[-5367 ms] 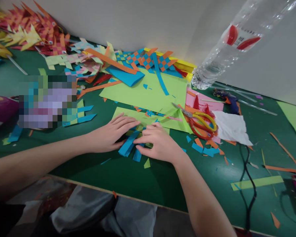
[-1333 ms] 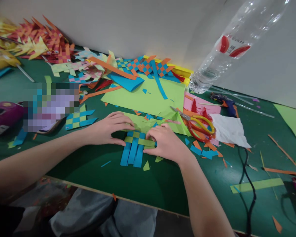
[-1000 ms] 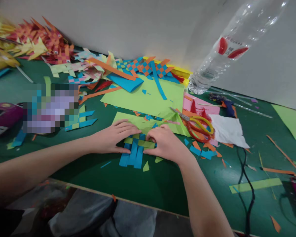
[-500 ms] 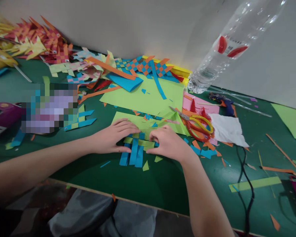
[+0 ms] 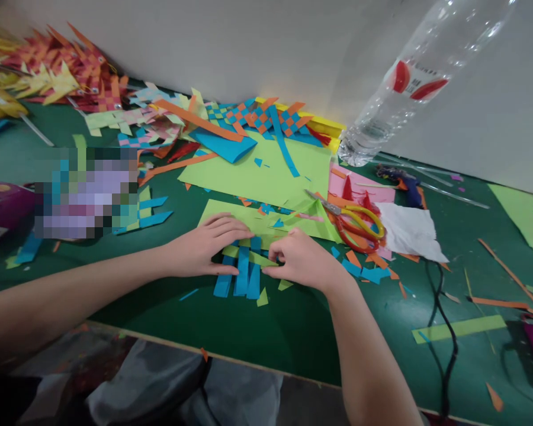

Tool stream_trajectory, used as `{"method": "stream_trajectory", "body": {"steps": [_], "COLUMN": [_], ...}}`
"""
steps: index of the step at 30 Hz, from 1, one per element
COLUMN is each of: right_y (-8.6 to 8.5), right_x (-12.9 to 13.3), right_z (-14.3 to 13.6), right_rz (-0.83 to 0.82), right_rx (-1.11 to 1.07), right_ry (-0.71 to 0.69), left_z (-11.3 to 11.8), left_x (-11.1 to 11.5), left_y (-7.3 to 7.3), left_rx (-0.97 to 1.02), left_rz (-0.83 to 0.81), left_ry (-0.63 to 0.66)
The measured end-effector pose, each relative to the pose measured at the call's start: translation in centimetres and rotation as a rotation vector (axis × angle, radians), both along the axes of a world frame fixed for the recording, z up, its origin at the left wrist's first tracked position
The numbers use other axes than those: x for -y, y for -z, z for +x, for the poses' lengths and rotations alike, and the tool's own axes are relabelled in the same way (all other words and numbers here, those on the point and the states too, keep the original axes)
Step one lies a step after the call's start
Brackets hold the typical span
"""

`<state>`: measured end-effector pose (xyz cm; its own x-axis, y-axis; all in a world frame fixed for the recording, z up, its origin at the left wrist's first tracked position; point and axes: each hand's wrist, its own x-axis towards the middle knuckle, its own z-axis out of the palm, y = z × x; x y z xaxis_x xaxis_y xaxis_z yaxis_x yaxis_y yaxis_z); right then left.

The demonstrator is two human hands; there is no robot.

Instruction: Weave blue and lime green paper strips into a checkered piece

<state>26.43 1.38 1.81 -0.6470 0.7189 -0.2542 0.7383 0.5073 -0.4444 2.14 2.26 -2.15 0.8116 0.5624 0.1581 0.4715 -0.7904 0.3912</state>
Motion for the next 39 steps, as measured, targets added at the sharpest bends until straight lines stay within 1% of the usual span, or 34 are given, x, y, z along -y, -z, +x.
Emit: {"method": "stream_trajectory", "body": {"steps": [8, 14, 19, 25, 27, 29, 31, 33, 36, 39], "right_y": [0.3, 0.1, 0.2, 0.1, -0.2, -0.4, -0.4, -0.3, 0.0, 0.4], "right_x": [-0.1, -0.2, -0.2, -0.4, -0.3, -0.2, 0.0, 0.0, 0.0, -0.1], "right_z": [0.4, 0.5, 1.1, 1.6, 1.5, 1.1, 0.7, 0.5, 0.3, 0.2], "right_rz": [0.0, 0.012, 0.015, 0.013, 0.05, 0.13, 0.209, 0.236, 0.197, 0.145], "right_rx": [-0.019, -0.028, -0.017, -0.06, -0.091, -0.142, -0.198, -0.228, -0.225, -0.224], "right_ry": [0.021, 0.041, 0.082, 0.107, 0.115, 0.123, 0.114, 0.072, -0.003, -0.021], "left_z": [-0.1, -0.2, -0.2, -0.4, -0.6, -0.6, -0.7, -0.7, -0.7, -0.8], "left_x": [-0.1, -0.2, -0.2, -0.2, -0.1, -0.1, 0.0, 0.0, 0.0, 0.0], "left_y": [0.1, 0.1, -0.1, -0.5, -0.6, -0.8, -1.0, -1.1, -1.2, -1.2], "left_rx": [0.006, 0.003, 0.02, 0.026, 0.026, 0.017, 0.006, 0.009, 0.03, 0.015], "left_rz": [-0.012, -0.017, -0.029, -0.039, -0.038, -0.019, 0.009, 0.032, 0.044, 0.041], "left_ry": [0.024, 0.04, 0.068, 0.079, 0.092, 0.125, 0.17, 0.212, 0.245, 0.254]}}
